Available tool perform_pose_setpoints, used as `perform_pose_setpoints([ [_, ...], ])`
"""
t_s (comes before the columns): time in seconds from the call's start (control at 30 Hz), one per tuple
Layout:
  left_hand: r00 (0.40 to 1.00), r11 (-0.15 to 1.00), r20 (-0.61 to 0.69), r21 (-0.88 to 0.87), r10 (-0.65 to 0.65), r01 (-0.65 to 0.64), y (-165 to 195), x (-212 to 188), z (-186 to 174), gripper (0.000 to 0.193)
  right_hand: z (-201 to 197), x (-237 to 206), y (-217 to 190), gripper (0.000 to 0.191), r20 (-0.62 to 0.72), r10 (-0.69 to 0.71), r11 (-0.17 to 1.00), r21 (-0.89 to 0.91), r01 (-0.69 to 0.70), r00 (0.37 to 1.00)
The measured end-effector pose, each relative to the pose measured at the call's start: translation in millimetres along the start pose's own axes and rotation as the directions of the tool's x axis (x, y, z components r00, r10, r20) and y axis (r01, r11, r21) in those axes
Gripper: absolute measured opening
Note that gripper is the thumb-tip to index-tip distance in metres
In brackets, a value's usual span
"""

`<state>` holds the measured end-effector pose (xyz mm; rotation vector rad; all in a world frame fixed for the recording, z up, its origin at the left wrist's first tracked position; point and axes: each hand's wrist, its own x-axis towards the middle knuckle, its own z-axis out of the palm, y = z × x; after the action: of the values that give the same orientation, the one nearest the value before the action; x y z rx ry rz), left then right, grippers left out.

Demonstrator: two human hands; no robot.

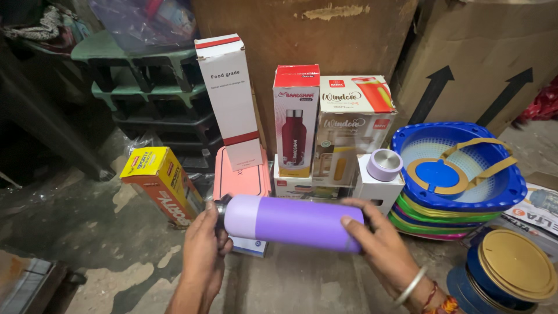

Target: The person handles two insulated water bottles, a white one and a purple one. They unscrew the lids, inspect the interiors, and reassemble them. The person also places the white bottle into its packaging box.

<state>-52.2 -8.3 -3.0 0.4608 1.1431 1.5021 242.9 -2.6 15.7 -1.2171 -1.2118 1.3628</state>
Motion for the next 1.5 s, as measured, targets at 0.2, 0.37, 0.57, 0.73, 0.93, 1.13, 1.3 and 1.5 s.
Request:
perform_pose_setpoints([
  [0.2, 0.999, 0.998, 0.027, -0.059, 0.026, -0.025, -0.3, -0.2, 0.0, 0.032, 1.7, 8.0, 6.7, 0.058, -0.089, 0.151, 0.986, 0.092, -0.142, 0.985],
  [0.37, 0.999, 0.998, -0.054, 0.069, -0.004, 0.008, 2.2, -2.1, 2.0, 0.036, -3.3, 7.4, 18.5, 0.055, -0.042, 0.461, 0.887, 0.027, -0.46, 0.886],
  [0.57, 0.995, 0.996, -0.094, -0.086, -0.021, 0.013, 6.6, -3.3, 1.2, 0.035, -6.1, 11.8, 17.3, 0.067, 0.073, -0.202, 0.978, 0.062, 0.198, 0.977],
  [0.73, 0.996, 0.997, -0.089, 0.07, -0.031, 0.037, 0.9, -2.0, 2.0, 0.033, -2.5, 10.1, 18.8, 0.064, -0.052, 0.534, 0.845, 0.043, -0.533, 0.844],
  [0.93, 0.99, 0.999, -0.142, 0.026, -0.018, 0.022, 4.0, -1.1, -0.4, 0.034, -5.8, 4.5, 19.4, 0.059, 0.085, -0.141, 0.99, 0.011, 0.14, 0.986],
  [1.13, 0.98, 0.988, -0.187, 0.117, -0.073, 0.096, -1.5, -1.6, 0.7, 0.04, 7.1, 6.2, 5.1, 0.058, -0.095, 0.4, 0.907, 0.18, -0.38, 0.912],
  [1.3, 0.998, 0.989, -0.035, 0.136, 0.054, -0.049, -5.6, 0.8, -1.9, 0.041, 10.7, 0.6, 2.9, 0.057, -0.027, 0.509, 0.861, 0.023, -0.509, 0.86],
  [1.5, 0.948, 0.918, 0.048, 0.238, 0.315, -0.317, -5.8, -5.5, 3.5, 0.022, 5.3, 14.6, 27.6, 0.061, -0.045, 0.437, 0.898, 0.075, -0.434, 0.898],
])
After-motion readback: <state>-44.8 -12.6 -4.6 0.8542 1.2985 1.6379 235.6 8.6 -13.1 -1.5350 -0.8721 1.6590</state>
